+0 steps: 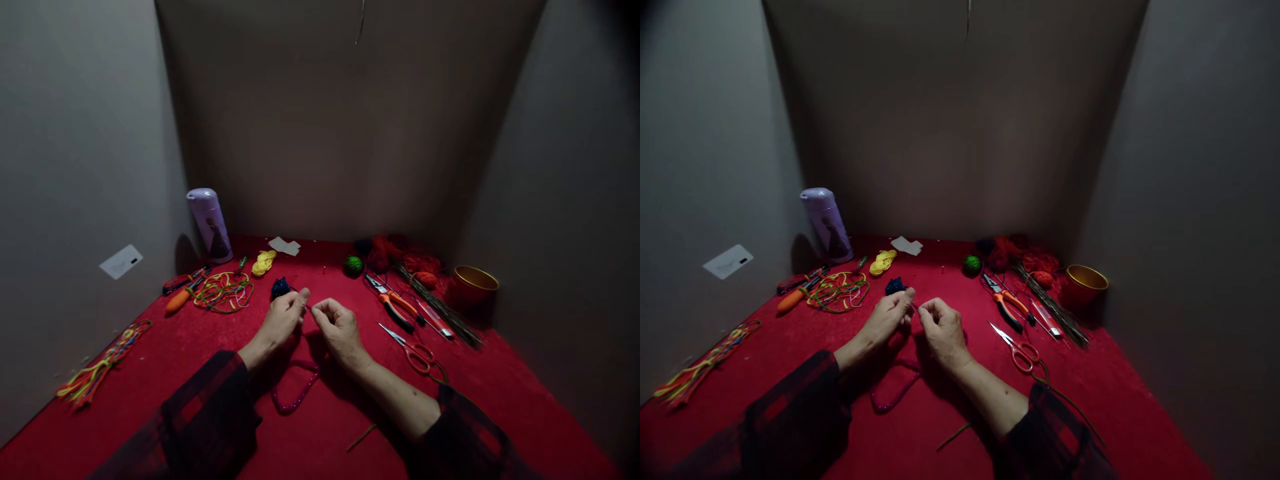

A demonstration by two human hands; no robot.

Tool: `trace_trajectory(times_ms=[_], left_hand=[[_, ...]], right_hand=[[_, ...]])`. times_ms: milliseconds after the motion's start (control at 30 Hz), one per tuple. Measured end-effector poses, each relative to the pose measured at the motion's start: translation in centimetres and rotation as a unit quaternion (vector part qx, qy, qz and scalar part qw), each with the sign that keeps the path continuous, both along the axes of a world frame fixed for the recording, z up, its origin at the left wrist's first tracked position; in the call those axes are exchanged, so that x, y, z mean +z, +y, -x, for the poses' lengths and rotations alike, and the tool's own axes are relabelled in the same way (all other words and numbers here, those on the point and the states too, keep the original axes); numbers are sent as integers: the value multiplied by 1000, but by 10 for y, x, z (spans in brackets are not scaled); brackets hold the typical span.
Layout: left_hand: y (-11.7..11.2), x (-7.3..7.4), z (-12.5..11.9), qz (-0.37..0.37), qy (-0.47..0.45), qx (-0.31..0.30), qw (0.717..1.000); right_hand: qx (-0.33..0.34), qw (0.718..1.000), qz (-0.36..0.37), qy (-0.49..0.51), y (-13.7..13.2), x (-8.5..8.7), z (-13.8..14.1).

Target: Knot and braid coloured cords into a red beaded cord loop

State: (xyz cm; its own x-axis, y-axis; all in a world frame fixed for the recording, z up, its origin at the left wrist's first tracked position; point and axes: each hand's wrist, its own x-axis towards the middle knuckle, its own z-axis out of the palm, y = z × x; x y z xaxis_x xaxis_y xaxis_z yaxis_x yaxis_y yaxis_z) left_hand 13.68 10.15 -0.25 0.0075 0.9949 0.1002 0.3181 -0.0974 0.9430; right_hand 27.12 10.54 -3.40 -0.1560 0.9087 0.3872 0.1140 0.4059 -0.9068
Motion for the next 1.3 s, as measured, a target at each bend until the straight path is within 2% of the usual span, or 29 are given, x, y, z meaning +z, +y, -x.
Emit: trace_trajectory(times_ms=[167,400,567,667,733,867,1033,1167,1300], left_hand=[[-1,-2,-3,-27,-31,-25,999],[-5,7,-6,-50,-45,-1,998],[-6,11,-3,-33,-63,8,997],[-6,13,1,-78,-33,42,996],[-7,15,2,-136,-5,21,990],[-9,15,2,-217,81,-77,970],[-7,11,4,-213,122,-58,968],[-4,15,6,-205,135,-62,967],[-5,17,6,-149,122,-31,981]], right_hand=[[8,1000,5,3,-1,3,-1],[27,1000,13,6,-3,7,0],[39,999,14,34,-4,8,1],[40,998,25,51,-5,10,0],[40,997,27,54,-4,10,0],[45,997,19,56,-3,8,0],[25,998,28,42,-3,10,-1],[13,999,30,36,-3,12,-2],[11,999,24,27,-4,12,-3]])
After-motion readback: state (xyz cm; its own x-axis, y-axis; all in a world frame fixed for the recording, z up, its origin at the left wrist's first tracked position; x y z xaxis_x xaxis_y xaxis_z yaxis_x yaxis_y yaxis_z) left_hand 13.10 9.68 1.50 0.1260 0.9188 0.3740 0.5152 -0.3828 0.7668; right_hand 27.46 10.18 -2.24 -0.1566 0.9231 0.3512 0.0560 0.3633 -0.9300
